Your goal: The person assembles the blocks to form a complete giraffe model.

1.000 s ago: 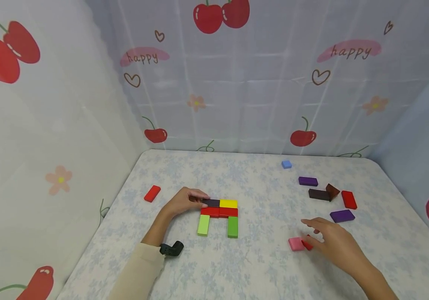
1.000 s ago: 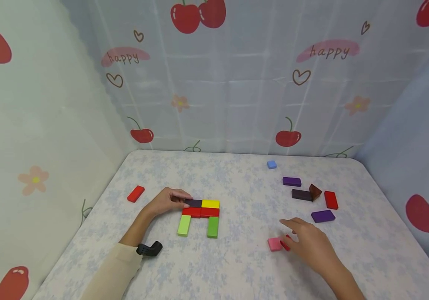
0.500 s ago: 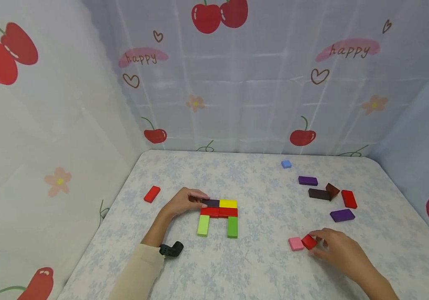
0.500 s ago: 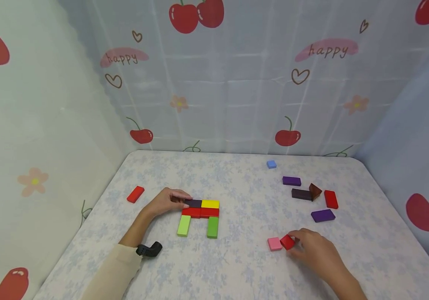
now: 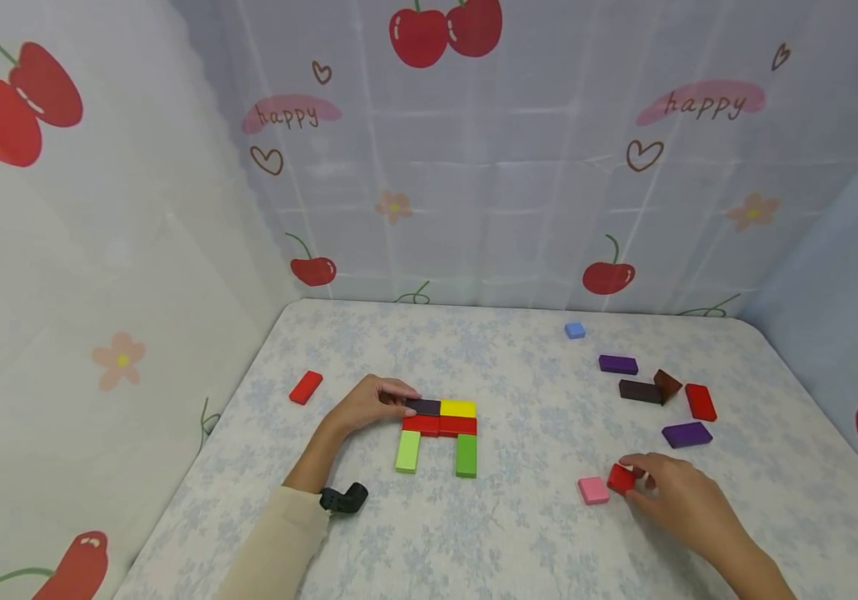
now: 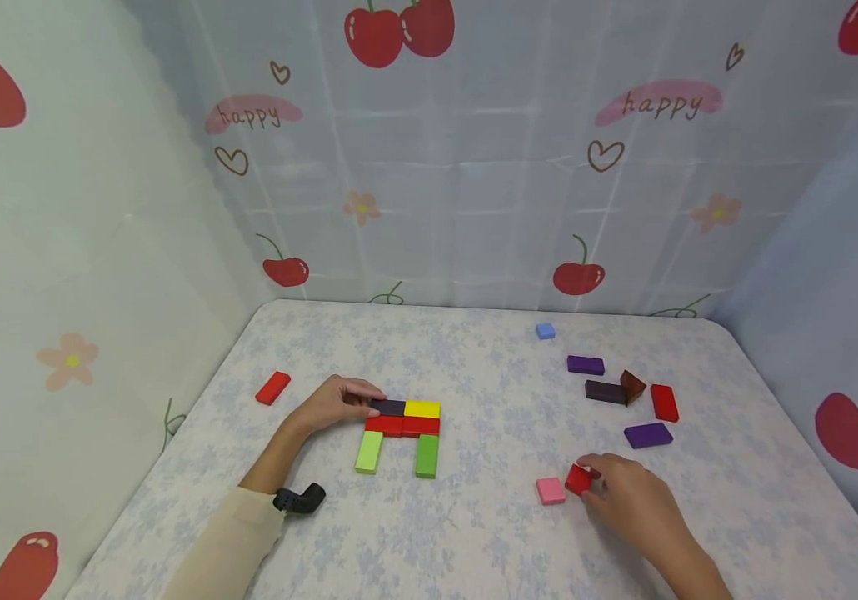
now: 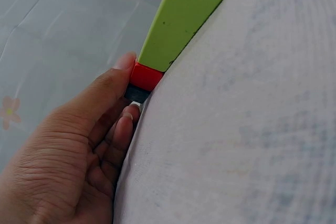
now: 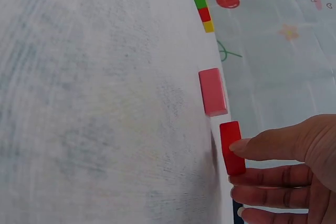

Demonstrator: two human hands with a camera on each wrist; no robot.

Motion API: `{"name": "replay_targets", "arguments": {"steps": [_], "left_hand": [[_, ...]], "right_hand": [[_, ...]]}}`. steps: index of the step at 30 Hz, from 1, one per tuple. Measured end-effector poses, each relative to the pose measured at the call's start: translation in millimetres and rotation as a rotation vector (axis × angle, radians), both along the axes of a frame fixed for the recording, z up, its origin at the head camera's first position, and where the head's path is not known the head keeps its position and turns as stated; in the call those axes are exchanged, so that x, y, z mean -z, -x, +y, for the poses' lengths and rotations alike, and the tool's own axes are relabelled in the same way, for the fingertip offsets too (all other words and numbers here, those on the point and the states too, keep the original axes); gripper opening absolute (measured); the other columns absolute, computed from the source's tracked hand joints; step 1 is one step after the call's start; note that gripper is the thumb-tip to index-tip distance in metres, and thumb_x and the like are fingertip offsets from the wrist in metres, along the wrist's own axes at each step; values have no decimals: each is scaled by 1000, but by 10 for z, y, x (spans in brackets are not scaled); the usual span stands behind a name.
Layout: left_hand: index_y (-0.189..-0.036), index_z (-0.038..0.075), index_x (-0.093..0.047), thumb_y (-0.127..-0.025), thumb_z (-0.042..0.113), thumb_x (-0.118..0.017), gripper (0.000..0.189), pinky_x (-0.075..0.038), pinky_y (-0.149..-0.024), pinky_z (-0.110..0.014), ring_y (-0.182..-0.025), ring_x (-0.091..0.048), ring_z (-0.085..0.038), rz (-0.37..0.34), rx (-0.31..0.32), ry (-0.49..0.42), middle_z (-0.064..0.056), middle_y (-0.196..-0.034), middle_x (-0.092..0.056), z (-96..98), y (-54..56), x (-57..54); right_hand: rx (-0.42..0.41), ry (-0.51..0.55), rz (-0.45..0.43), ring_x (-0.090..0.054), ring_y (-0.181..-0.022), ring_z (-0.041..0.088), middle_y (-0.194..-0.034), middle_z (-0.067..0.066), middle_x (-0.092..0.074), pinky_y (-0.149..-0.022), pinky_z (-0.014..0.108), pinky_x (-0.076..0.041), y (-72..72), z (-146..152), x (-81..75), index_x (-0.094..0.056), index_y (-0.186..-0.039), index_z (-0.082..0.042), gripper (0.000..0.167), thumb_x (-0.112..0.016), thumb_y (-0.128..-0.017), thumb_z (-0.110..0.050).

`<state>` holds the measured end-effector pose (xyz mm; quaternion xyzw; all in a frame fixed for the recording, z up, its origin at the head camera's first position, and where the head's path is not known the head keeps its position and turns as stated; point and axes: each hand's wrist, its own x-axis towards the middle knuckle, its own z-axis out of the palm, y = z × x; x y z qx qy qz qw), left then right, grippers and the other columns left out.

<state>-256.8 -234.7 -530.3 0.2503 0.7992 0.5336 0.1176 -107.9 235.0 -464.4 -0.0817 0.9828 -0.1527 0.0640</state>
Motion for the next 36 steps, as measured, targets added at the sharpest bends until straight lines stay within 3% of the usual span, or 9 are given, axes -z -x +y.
{"name": "replay_targets", "arguments": {"steps": [8,18,28,32,36], "left_hand": [[-117,7,-78,-86,7,-82,31,-49,-72,-23,-84,-57,-15,9,-17,-5,-10,-115,-72,4,-26,-12],[-118,7,-77,-86,9,-82,32,-51,-75,-24,-88,-60,-15,22,-5,-7,-10,-116,-72,6,-24,-5],[-117,9,-78,-86,11,-83,31,-51,-73,-25,-86,-60,-17,30,-10,7,-6,-115,-73,-13,-18,37],[-116,11,-79,-86,12,-83,31,-51,-73,-25,-89,-61,-18,28,-19,20,-5,-115,-73,-12,-24,28],[-116,11,-79,-86,11,-83,31,-51,-74,-25,-91,-61,-18,24,-16,16,-6,-115,-73,-3,-29,-3]], "right_hand": [[-36,26,73,-56,-71,13,-85,-4,-68,-57,28,-46,-71,-96,-139,-73,-119,-9,46,-89,-77,-19],[-134,91,131,-59,-76,9,-99,-6,-71,-60,21,-49,-212,-527,-369,-75,-117,-18,41,-89,-78,-19],[-430,136,202,-61,-74,3,-102,-8,-73,-65,21,-53,-241,-1057,-333,-76,-113,-17,37,-89,-78,-15],[-525,146,170,-68,-84,8,-105,-6,-73,-70,27,-57,-245,-1260,-308,-76,-113,-17,34,-86,-81,-16],[-568,127,115,-69,-95,11,-105,-6,-73,-77,31,-58,-235,-1460,-249,-77,-114,-18,34,-86,-82,-21]]}}
